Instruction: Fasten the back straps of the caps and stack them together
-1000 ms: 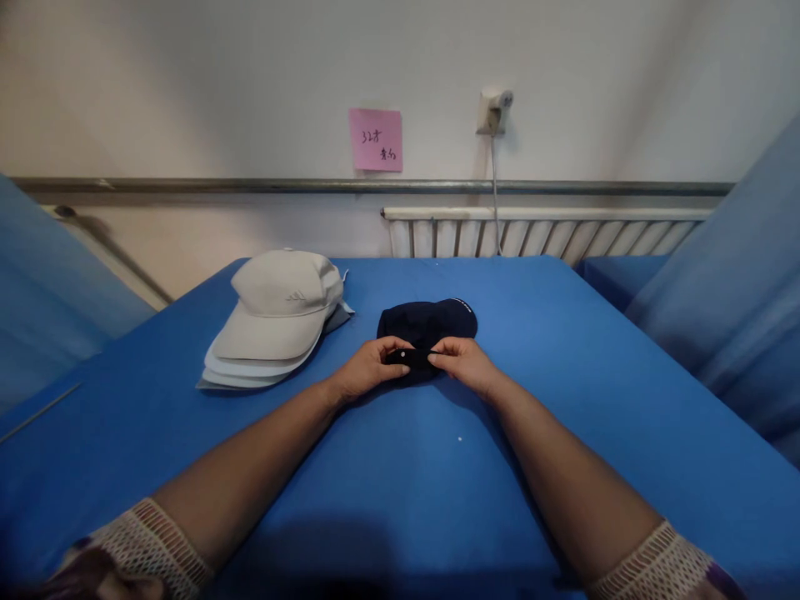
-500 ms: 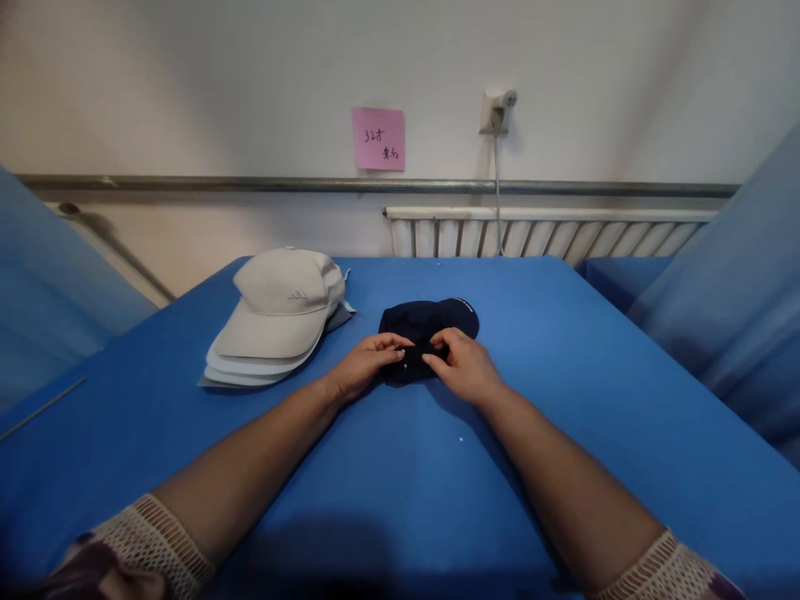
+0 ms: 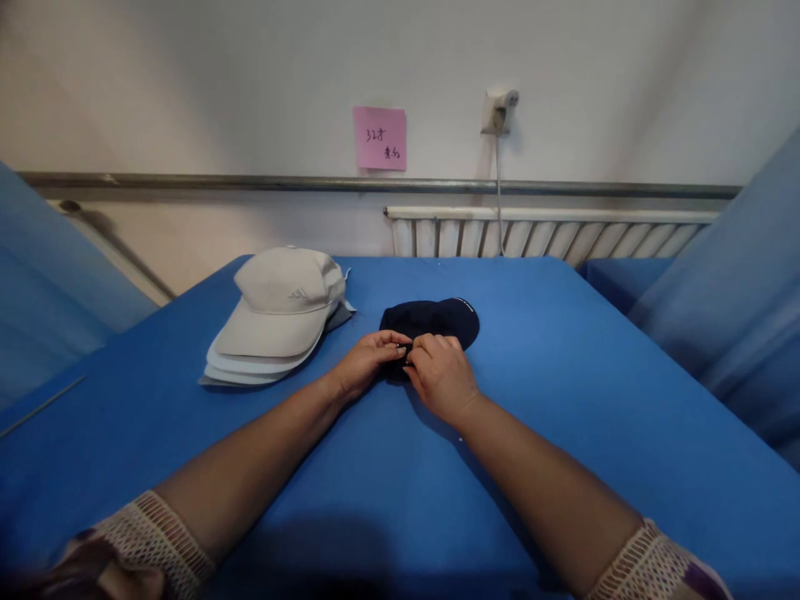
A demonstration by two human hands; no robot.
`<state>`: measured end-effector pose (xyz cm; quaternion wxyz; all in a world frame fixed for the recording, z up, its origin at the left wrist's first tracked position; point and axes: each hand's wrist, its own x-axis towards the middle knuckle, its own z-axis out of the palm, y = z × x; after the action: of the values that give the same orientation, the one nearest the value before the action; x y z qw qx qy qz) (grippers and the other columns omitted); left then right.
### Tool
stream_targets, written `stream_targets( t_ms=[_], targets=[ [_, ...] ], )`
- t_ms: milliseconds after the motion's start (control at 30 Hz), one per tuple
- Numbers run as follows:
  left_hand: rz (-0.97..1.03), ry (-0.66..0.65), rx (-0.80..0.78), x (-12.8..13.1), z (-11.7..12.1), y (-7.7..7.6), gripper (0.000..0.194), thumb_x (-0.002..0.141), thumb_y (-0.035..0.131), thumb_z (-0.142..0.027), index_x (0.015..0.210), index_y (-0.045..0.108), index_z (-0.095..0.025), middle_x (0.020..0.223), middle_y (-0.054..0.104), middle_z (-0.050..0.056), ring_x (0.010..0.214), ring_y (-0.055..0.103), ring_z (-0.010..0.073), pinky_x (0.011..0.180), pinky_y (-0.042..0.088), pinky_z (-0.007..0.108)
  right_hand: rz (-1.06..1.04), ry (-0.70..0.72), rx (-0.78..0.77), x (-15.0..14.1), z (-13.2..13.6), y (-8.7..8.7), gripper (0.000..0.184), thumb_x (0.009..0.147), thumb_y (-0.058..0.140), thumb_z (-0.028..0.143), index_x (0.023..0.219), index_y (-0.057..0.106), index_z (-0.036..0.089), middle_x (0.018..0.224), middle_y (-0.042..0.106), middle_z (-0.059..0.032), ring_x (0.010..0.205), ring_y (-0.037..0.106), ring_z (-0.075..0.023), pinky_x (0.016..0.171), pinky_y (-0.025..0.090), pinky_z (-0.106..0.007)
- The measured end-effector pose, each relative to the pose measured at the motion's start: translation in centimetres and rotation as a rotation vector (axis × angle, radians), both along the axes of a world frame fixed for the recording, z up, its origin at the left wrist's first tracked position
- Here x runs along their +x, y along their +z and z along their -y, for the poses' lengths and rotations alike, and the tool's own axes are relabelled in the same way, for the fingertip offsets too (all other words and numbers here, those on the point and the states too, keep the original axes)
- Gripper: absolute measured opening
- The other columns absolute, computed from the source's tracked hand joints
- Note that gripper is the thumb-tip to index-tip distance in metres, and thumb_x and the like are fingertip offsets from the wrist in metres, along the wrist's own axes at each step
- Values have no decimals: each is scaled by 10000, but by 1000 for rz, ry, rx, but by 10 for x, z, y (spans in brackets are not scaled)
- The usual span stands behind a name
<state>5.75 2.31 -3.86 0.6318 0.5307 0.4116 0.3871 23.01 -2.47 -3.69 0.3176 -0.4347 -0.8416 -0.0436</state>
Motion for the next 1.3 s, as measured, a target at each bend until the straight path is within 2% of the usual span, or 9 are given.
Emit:
stream_targets(
  t_ms=[133, 367, 533, 767, 900, 1000, 1100, 1200, 1300],
  targets=[
    [-4, 1, 4, 0, 1, 0, 280, 649, 732, -234, 906, 679, -136, 789, 654, 26, 700, 568, 124, 685, 419, 261, -16, 22, 31, 1, -1, 0, 157, 921, 490, 185, 835, 621, 172, 918, 636, -63, 851, 561, -186, 788, 363, -368],
    [11, -15, -18, -1, 2, 2, 307, 650, 738, -255, 923, 671, -131, 777, 652, 27, 691, 571, 128, 684, 426, 272, -25, 27, 3, 10, -5, 0, 107, 895, 512, 161, 836, 601, 170, 920, 629, -66, 868, 564, -193, 813, 364, -373],
    [-1, -4, 3, -1, 1, 1, 288, 650, 739, -251, 903, 674, -131, 778, 650, 24, 690, 564, 122, 673, 417, 261, -49, 29, -11, 6, -4, -1, 67, 890, 541, 205, 867, 599, 180, 954, 631, -70, 894, 566, -205, 830, 370, -380],
    [-13, -12, 4, -2, 0, -1, 293, 673, 732, -258, 927, 662, -131, 785, 648, 26, 691, 571, 120, 677, 428, 263, -60, 3, -9, 4, -4, -2, 125, 886, 483, 151, 831, 593, 179, 904, 626, -71, 865, 564, -204, 813, 384, -377],
    [-30, -35, 16, -3, 1, 0, 331, 658, 765, -275, 941, 663, -137, 786, 641, 20, 685, 571, 112, 663, 424, 251, -194, -81, -45, 12, -5, -2, 146, 883, 523, 226, 994, 605, 179, 1035, 636, -101, 947, 567, -237, 841, 399, -398],
    [-48, -41, 36, -3, 3, 2, 335, 635, 787, -274, 916, 668, -138, 761, 629, 7, 670, 560, 100, 656, 414, 240, -283, -85, -193, 20, -9, -3, 228, 899, 517, 310, 1077, 616, 206, 1055, 660, -87, 962, 579, -240, 853, 412, -402],
    [-75, -49, 61, -3, 3, 4, 306, 633, 779, -248, 895, 667, -137, 769, 637, 9, 678, 562, 99, 655, 405, 234, -410, -28, -454, 25, -16, -7, 173, 881, 518, 314, 915, 656, 216, 891, 680, -41, 825, 599, -191, 766, 441, -341],
    [-83, -78, 70, -4, 3, 6, 295, 630, 754, -196, 905, 664, -137, 799, 653, 18, 688, 568, 99, 655, 400, 229, -544, 60, -703, 29, -21, -10, 96, 798, 572, 267, 821, 636, 200, 745, 638, -3, 672, 555, -141, 641, 427, -273],
    [-88, -103, 70, -5, 2, 8, 290, 624, 713, -139, 910, 662, -136, 796, 656, 17, 684, 568, 96, 650, 396, 223, -592, 112, -799, 31, -21, -9, 95, 722, 570, 181, 801, 620, 191, 676, 591, 25, 612, 508, -113, 594, 396, -240]
  ],
)
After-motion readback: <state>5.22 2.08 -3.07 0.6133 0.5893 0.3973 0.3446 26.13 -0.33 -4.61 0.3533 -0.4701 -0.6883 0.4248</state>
